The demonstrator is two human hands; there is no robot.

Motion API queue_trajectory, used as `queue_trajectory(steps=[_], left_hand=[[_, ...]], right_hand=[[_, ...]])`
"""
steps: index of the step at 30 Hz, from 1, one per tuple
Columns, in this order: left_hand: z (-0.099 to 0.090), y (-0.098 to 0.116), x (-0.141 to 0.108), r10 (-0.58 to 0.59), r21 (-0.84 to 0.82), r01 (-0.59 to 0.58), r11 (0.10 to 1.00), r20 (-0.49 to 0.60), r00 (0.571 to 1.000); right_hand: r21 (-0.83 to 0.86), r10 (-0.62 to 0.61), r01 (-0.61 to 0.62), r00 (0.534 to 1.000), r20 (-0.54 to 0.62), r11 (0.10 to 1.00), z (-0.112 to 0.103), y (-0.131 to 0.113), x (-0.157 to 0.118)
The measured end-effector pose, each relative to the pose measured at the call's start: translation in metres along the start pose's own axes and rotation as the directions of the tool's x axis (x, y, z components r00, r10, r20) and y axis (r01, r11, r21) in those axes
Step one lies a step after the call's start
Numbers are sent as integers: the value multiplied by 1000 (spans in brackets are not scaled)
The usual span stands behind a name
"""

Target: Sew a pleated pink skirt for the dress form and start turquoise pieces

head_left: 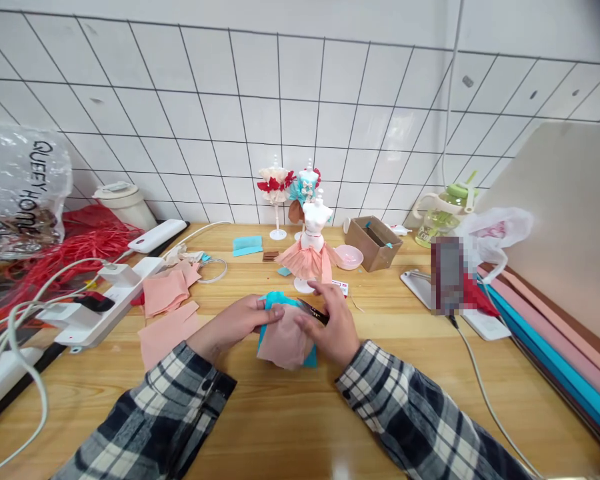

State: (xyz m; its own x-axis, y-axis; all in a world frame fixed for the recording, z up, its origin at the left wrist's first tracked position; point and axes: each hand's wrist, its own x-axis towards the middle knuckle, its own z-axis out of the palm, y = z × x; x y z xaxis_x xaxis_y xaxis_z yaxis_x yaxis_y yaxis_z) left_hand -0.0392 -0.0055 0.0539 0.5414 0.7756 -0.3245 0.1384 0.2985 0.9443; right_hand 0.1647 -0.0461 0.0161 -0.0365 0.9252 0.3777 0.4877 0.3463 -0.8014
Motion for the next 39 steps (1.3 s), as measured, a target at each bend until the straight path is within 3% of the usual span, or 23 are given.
queue_trajectory(steps=[2,4,6,8,13,16,24,32,35,37,39], left_hand=[[2,-3,0,11,111,-15,994,33,999],[3,-7,0,12,187,-17,982,27,1000],[2,-10,-1,5,217,-10,976,23,1000],[-2,-13,-2,5,223,-15,975,46,999],[-6,-21,-2,43,127,-52,991,77,996],[0,-27,1,56,14,-57,998,27,998],[3,-31,6,58,-22,-61,998,-121,991],[-11,-28,2,13,-129,-37,991,-180,984],[-19,-26,1,22,-232,-72,970,-211,977],[-21,-24,0,23,-302,-91,949,-221,975],[-19,-23,-2,14,-354,-90,931,-211,977]], right_hand=[[228,151,-173,982,112,958,-3,6,5],[401,219,-331,929,300,855,-3,10,7],[459,235,-419,883,406,784,0,13,7],[449,255,-448,868,426,773,4,13,5],[429,302,-447,881,364,785,9,8,0],[404,312,-423,897,312,811,10,7,-2],[230,274,-327,933,234,916,8,16,0],[307,273,-361,916,295,880,3,30,7],[108,278,-319,918,282,942,-6,35,12],[-86,256,-243,940,224,966,-13,36,16],[-165,221,-192,959,179,967,-18,35,17]])
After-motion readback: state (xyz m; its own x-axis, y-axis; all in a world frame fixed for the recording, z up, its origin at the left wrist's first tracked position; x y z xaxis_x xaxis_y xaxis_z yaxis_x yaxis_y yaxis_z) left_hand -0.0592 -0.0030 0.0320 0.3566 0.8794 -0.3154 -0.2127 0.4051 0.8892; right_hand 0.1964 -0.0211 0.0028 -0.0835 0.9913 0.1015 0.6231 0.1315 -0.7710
